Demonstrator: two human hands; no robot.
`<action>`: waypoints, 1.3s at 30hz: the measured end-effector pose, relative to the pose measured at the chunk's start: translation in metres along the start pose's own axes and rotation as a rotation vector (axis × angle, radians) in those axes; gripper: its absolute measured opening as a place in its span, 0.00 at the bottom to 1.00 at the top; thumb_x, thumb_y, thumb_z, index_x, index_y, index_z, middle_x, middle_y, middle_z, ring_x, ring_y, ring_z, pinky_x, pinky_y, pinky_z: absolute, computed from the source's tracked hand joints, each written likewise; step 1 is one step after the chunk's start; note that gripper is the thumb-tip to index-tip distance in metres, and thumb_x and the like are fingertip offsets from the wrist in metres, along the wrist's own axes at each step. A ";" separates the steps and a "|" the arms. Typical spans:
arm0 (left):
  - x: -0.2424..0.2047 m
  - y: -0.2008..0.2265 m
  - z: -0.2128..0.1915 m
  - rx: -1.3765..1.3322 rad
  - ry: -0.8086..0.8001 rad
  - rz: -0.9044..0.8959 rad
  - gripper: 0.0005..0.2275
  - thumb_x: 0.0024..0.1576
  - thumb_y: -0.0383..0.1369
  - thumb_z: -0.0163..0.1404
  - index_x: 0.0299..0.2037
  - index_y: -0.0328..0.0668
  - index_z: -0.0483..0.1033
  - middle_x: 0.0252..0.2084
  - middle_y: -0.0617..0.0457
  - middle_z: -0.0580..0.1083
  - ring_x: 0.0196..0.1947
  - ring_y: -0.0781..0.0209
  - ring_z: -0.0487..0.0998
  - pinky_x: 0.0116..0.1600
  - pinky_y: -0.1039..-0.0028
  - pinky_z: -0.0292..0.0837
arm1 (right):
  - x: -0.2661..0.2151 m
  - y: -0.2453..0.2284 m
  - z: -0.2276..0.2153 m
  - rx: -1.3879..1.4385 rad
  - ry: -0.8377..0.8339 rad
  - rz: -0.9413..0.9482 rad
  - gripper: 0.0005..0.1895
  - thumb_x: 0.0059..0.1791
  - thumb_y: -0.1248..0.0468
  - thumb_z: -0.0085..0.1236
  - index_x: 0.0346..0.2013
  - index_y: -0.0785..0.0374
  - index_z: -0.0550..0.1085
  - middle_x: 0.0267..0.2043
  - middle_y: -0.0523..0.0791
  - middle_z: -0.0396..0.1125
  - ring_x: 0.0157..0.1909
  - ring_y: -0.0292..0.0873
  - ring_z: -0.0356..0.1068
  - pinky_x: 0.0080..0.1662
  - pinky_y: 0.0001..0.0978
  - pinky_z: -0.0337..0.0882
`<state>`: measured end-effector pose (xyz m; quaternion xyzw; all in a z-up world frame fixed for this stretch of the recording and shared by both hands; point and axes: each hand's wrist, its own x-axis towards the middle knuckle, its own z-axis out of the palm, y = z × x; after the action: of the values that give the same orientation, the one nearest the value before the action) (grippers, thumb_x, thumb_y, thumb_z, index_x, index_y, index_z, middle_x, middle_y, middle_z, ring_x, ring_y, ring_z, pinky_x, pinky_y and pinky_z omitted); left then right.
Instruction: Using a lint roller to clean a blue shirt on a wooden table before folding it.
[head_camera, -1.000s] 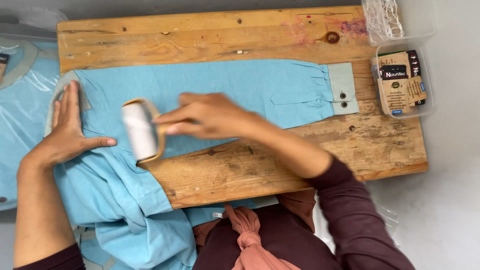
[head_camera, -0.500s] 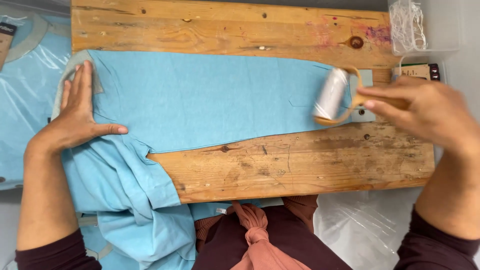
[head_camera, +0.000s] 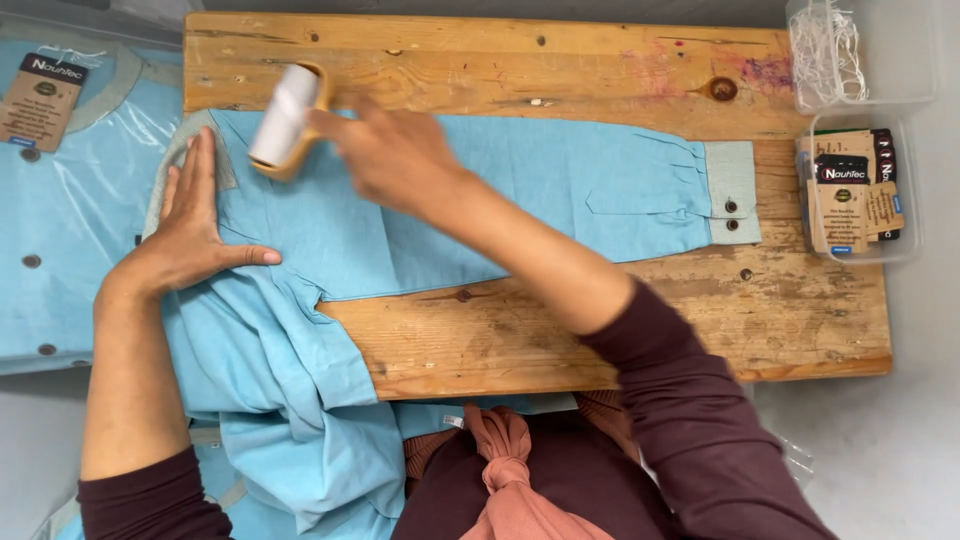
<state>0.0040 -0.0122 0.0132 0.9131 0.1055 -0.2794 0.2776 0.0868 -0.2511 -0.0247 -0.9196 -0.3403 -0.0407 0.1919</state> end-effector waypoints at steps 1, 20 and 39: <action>0.000 0.000 -0.001 -0.003 -0.002 0.002 0.62 0.38 0.47 0.62 0.74 0.69 0.17 0.80 0.65 0.20 0.79 0.53 0.18 0.78 0.52 0.24 | -0.022 0.017 -0.017 -0.003 -0.002 0.001 0.20 0.53 0.61 0.51 0.60 0.42 0.69 0.61 0.50 0.67 0.34 0.56 0.76 0.21 0.49 0.70; -0.008 0.016 0.000 0.047 0.003 -0.070 0.60 0.40 0.43 0.60 0.75 0.68 0.17 0.80 0.71 0.19 0.79 0.63 0.17 0.79 0.57 0.21 | -0.189 0.122 -0.108 -0.216 0.166 0.236 0.15 0.59 0.54 0.56 0.60 0.46 0.78 0.27 0.40 0.69 0.19 0.35 0.57 0.19 0.24 0.52; 0.074 -0.117 0.006 -0.116 0.563 0.336 0.22 0.75 0.31 0.40 0.77 0.26 0.57 0.61 0.27 0.67 0.56 0.33 0.67 0.57 0.50 0.61 | -0.434 0.168 -0.174 -0.210 0.607 0.623 0.18 0.67 0.66 0.50 0.69 0.71 0.74 0.51 0.56 0.72 0.46 0.51 0.68 0.51 0.42 0.65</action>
<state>0.0216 0.0840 -0.0856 0.9418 0.0418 0.0399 0.3313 -0.1273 -0.6987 -0.0082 -0.9392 0.0304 -0.2832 0.1917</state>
